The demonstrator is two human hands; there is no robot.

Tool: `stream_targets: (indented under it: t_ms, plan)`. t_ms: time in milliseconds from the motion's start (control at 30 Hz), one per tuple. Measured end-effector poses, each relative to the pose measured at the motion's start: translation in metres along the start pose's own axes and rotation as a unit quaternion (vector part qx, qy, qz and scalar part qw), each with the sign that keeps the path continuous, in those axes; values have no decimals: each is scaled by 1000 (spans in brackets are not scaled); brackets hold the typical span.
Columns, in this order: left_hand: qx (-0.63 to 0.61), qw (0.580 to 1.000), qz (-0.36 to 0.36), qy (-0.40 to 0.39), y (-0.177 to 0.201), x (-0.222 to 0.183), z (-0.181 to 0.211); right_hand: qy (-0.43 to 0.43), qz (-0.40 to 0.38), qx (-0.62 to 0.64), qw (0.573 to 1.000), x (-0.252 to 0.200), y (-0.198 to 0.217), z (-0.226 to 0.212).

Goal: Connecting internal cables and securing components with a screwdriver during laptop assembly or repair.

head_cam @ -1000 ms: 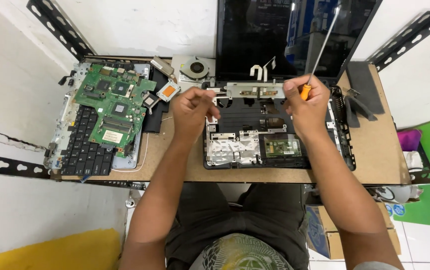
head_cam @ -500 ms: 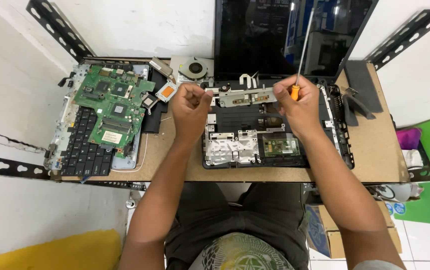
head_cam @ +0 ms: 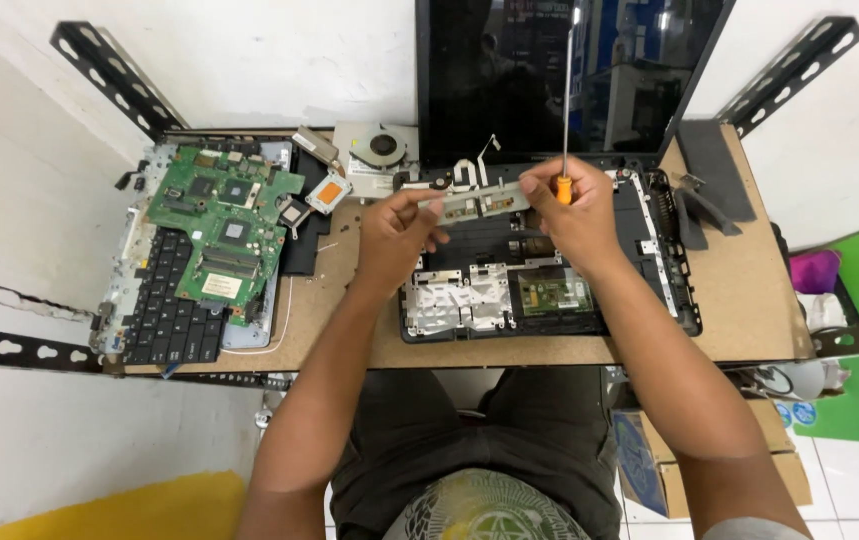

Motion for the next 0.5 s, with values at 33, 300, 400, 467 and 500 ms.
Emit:
stream_targets:
  t_ms: [33,300,400,467,500]
  plan:
    - [1,1000,-1,-3,2,2,-1,3,0,1,1000,2,-2,-9]
    - [11,988,138,-70,7,2,8,39,-35,-282,958,6,60,-25]
    - [-4,987,146,-72,10,2,5,36,-52,-334,941,-3,74,-22]
    - [-9,987,144,-71,11,4,2,32,-59,-361,930,-9,81,-15]
    - [-13,987,143,-71,11,4,1,28,-67,-387,919,-12,85,-12]
Point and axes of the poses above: each hand's wrist, its own x-axis towards the middle knuckle, its own y-axis out of the back of the hand, z = x × y, the point moved 2 cm from there along x, towards the middle knuckle, and after that the axes turned 5 degrees about -x, right-handed, at the moved point
